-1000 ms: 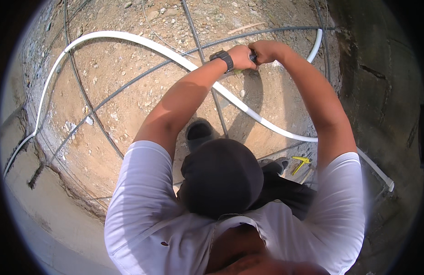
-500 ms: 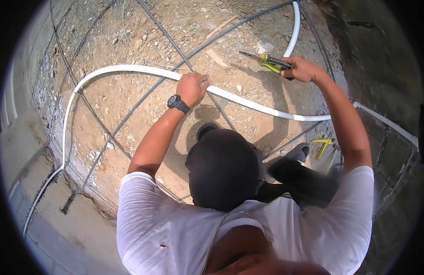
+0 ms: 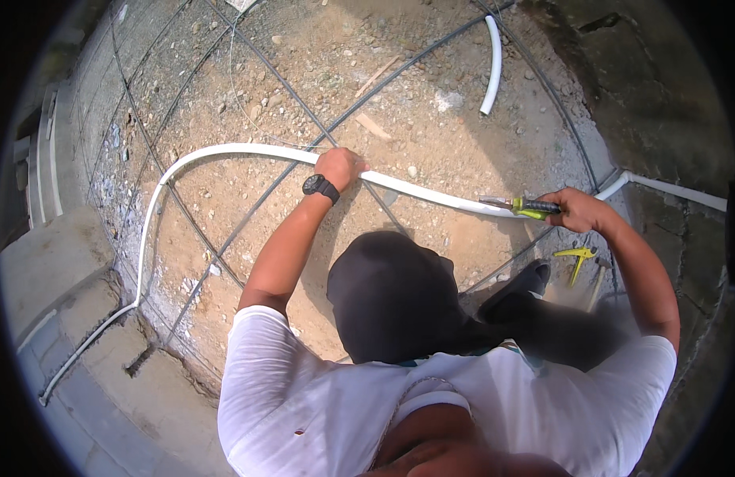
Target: The person cuts a white PVC pipe with shears, hammers a section into a wall, and secures the pipe using a wire and pliers. They repeat this process for multiple sections of the pipe along the wall.
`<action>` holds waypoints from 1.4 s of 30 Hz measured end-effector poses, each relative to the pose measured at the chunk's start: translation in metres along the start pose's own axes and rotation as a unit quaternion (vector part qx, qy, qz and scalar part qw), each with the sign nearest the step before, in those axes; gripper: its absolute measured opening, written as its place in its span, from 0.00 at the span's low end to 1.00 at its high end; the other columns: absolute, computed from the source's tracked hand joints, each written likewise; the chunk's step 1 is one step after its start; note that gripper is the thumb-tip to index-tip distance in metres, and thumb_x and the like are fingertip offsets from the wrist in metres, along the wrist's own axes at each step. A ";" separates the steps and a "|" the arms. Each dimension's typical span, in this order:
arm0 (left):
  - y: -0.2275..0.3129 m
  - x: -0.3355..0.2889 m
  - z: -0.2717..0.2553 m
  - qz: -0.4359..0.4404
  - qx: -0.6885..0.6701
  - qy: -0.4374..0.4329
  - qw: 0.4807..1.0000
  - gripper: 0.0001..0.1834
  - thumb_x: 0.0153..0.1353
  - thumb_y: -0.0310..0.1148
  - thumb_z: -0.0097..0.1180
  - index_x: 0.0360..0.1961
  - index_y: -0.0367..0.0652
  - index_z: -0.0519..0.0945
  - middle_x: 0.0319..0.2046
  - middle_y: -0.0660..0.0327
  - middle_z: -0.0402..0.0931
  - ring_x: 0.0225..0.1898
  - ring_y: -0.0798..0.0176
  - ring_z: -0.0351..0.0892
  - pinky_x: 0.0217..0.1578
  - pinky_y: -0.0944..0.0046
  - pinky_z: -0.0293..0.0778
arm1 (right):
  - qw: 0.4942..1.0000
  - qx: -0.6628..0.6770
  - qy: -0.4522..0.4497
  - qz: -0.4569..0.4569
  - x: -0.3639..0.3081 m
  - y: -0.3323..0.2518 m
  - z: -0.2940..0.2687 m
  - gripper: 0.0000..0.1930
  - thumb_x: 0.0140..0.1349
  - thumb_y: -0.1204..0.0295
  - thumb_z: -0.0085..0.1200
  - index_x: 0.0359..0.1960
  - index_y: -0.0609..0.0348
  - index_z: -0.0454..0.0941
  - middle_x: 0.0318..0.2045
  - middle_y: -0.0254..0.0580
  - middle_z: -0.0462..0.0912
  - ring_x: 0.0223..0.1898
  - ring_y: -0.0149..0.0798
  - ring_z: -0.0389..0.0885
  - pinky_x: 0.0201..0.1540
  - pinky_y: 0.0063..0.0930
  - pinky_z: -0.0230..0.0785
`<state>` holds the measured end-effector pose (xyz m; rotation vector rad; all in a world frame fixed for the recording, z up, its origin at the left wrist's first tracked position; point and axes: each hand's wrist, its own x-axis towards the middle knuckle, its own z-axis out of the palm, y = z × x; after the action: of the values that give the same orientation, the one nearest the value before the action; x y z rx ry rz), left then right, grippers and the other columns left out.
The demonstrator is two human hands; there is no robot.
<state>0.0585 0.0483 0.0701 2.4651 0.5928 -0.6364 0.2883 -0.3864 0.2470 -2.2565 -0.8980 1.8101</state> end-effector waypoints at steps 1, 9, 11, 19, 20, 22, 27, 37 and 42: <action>0.004 0.000 0.000 -0.003 0.013 0.004 1.000 0.15 0.61 0.50 0.65 0.37 0.51 0.92 0.34 0.51 0.87 0.38 0.45 0.86 0.45 0.50 0.80 | 1.000 0.009 0.010 -0.002 -0.004 0.003 0.001 0.22 0.60 0.73 0.60 0.59 0.59 0.80 0.45 0.53 0.88 0.47 0.47 0.86 0.54 0.37 0.74; 0.043 0.014 0.019 -0.138 0.128 0.060 0.980 0.15 0.56 0.42 0.66 0.37 0.42 0.89 0.43 0.52 0.88 0.52 0.48 0.83 0.55 0.50 0.74 | 0.995 -0.030 0.076 -0.050 -0.037 0.027 -0.005 0.21 0.63 0.76 0.61 0.60 0.59 0.79 0.43 0.49 0.89 0.45 0.39 0.85 0.53 0.34 0.75; 0.051 0.013 0.016 -0.176 0.121 0.029 0.977 0.15 0.55 0.40 0.65 0.40 0.44 0.89 0.46 0.53 0.87 0.56 0.49 0.80 0.59 0.50 0.70 | 0.996 -0.001 0.088 -0.030 -0.055 0.034 -0.006 0.22 0.63 0.74 0.60 0.61 0.59 0.79 0.46 0.54 0.87 0.49 0.44 0.86 0.56 0.37 0.74; 0.053 0.027 0.026 -0.217 0.189 0.035 0.957 0.21 0.54 0.44 0.62 0.45 0.45 0.89 0.49 0.52 0.86 0.61 0.48 0.77 0.65 0.47 0.61 | 0.958 0.164 0.225 0.070 -0.153 0.150 0.033 0.24 0.64 0.75 0.59 0.63 0.61 0.77 0.41 0.44 0.86 0.44 0.36 0.81 0.51 0.33 0.73; 0.079 0.020 0.017 -0.239 0.192 0.002 0.952 0.22 0.54 0.46 0.62 0.47 0.46 0.88 0.52 0.52 0.85 0.62 0.48 0.77 0.65 0.47 0.61 | 0.943 0.210 0.234 0.105 -0.171 0.160 0.046 0.22 0.65 0.76 0.59 0.62 0.63 0.77 0.36 0.36 0.84 0.38 0.29 0.77 0.46 0.29 0.72; 0.093 0.024 0.017 -0.250 0.206 -0.026 0.946 0.25 0.55 0.48 0.63 0.50 0.47 0.88 0.55 0.53 0.85 0.63 0.48 0.76 0.65 0.48 0.61 | 0.910 0.263 0.303 0.109 -0.199 0.198 0.091 0.21 0.65 0.76 0.58 0.61 0.63 0.77 0.33 0.30 0.80 0.34 0.26 0.73 0.40 0.26 0.69; 0.099 0.038 0.018 -0.203 0.302 -0.056 0.930 0.27 0.61 0.52 0.60 0.53 0.43 0.86 0.56 0.50 0.84 0.57 0.47 0.83 0.62 0.49 0.70 | 0.831 0.419 0.322 0.174 -0.238 0.241 0.201 0.26 0.63 0.64 0.60 0.61 0.61 0.78 0.38 0.41 0.85 0.39 0.34 0.80 0.47 0.30 0.73; 0.197 0.068 -0.105 0.184 0.248 -0.106 0.945 0.24 0.61 0.49 0.65 0.47 0.39 0.88 0.42 0.43 0.86 0.46 0.47 0.87 0.47 0.54 0.80 | 0.783 0.476 0.392 0.077 -0.136 0.262 0.291 0.27 0.71 0.54 0.57 0.62 0.61 0.77 0.39 0.45 0.84 0.44 0.44 0.82 0.51 0.38 0.71; 0.331 0.065 -0.146 0.186 0.234 -0.015 0.954 0.23 0.62 0.45 0.66 0.49 0.37 0.86 0.36 0.45 0.87 0.42 0.50 0.90 0.43 0.57 0.82 | 0.775 0.466 0.415 0.099 -0.082 0.302 0.296 0.30 0.68 0.55 0.61 0.65 0.60 0.75 0.52 0.60 0.79 0.57 0.60 0.78 0.60 0.46 0.70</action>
<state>0.3290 -0.1037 0.2680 2.8873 -0.0576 -0.7193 0.1189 -0.7549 0.1022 -2.0412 0.3598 0.7346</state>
